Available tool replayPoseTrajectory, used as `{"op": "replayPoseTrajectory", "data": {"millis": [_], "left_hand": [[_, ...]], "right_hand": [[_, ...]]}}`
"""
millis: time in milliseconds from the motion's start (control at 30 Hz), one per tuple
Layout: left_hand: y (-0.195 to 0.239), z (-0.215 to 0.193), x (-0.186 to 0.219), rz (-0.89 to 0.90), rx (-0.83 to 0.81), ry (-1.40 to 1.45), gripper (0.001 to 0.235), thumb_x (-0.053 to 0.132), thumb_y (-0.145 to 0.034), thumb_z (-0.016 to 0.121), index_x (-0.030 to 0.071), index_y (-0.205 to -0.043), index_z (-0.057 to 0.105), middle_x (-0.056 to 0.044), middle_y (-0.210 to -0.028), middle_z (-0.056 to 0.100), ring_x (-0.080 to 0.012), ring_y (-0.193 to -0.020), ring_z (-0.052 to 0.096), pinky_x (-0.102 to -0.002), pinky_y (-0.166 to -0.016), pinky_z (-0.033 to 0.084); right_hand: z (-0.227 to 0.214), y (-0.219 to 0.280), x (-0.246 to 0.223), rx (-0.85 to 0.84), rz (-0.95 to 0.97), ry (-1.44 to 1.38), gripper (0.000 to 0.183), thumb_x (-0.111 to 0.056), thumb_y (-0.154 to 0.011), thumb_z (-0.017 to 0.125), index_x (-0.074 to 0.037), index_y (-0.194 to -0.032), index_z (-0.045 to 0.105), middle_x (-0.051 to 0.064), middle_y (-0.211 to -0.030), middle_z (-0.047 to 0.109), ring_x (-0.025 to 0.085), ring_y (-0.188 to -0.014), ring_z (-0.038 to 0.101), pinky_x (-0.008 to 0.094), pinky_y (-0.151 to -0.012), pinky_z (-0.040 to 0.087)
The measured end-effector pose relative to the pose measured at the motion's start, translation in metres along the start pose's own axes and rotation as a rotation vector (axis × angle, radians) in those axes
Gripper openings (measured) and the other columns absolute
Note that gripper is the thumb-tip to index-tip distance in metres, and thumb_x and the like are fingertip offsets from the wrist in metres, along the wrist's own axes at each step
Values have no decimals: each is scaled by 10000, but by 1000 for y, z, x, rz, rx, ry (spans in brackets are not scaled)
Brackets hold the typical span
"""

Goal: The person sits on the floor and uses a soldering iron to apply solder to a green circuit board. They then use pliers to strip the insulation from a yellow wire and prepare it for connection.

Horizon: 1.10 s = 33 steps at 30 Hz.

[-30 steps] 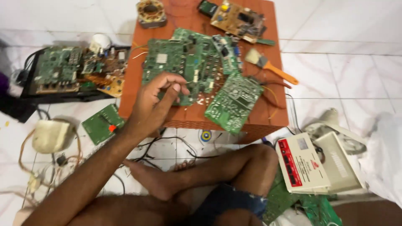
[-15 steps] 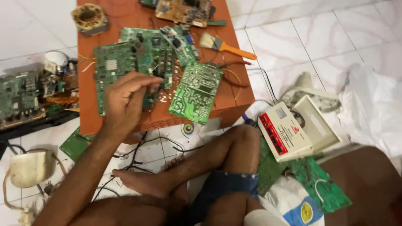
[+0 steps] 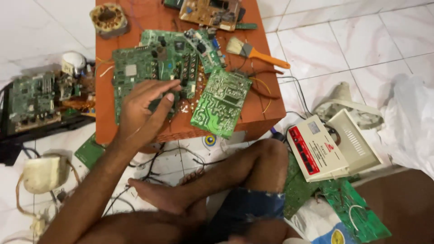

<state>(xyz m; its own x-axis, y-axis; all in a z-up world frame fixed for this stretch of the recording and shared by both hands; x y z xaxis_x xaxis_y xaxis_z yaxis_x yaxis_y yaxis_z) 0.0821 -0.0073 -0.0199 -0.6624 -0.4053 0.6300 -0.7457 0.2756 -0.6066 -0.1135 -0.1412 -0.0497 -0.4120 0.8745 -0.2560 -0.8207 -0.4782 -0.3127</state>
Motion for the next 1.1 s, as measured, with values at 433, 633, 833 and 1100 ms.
{"op": "replayPoseTrajectory", "data": {"millis": [433, 633, 833, 1100], "left_hand": [[0, -6, 10, 3, -23, 61, 249, 21, -1007, 614, -30, -1222, 727, -215, -1078, 755, -427, -1039, 701, -523, -929, 489], [3, -8, 9, 5, -44, 37, 257, 48, -1025, 599, -14, -1249, 711, -203, -1112, 744, -430, -1081, 682, -532, -926, 473], [2, -5, 16, 2, -71, 50, 256, 53, -1026, 581, -20, -1236, 709, -222, -1109, 744, -429, -1070, 679, -549, -965, 455], [-1, 4, 20, 11, -127, 29, 266, 73, -1025, 569, -11, -1240, 701, -213, -1117, 745, -414, -1072, 684, -569, -986, 445]], "right_hand": [[-127, 24, -213, 686, -602, 2029, 85, -108, -953, 802, -60, -1005, 755, 71, -809, 677, 215, -692, 635, 326, -722, 513], [-122, -27, -219, 311, -508, 2363, 228, -137, -902, 838, -123, -1126, 802, 71, -894, 608, 252, -703, 648, 371, -653, 524], [-101, -35, -220, 245, -420, 2406, 211, -142, -865, 863, -120, -1062, 790, 64, -881, 604, 231, -652, 593, 341, -616, 517], [-125, -11, -240, 163, -587, 2323, 79, -72, -921, 823, -99, -992, 800, 89, -941, 706, 249, -699, 667, 328, -646, 541]]}}
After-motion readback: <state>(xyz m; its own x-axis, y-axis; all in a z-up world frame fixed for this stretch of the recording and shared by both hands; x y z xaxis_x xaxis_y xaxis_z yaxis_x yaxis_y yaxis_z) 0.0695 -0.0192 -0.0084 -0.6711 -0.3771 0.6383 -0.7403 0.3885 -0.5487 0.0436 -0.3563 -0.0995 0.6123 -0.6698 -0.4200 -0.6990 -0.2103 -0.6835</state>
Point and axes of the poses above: each hand's wrist, its own y-axis away from the middle knuckle, its own z-axis out of the palm, x = y × z, the point moved 7 cm from there along -y, towards the middle knuckle
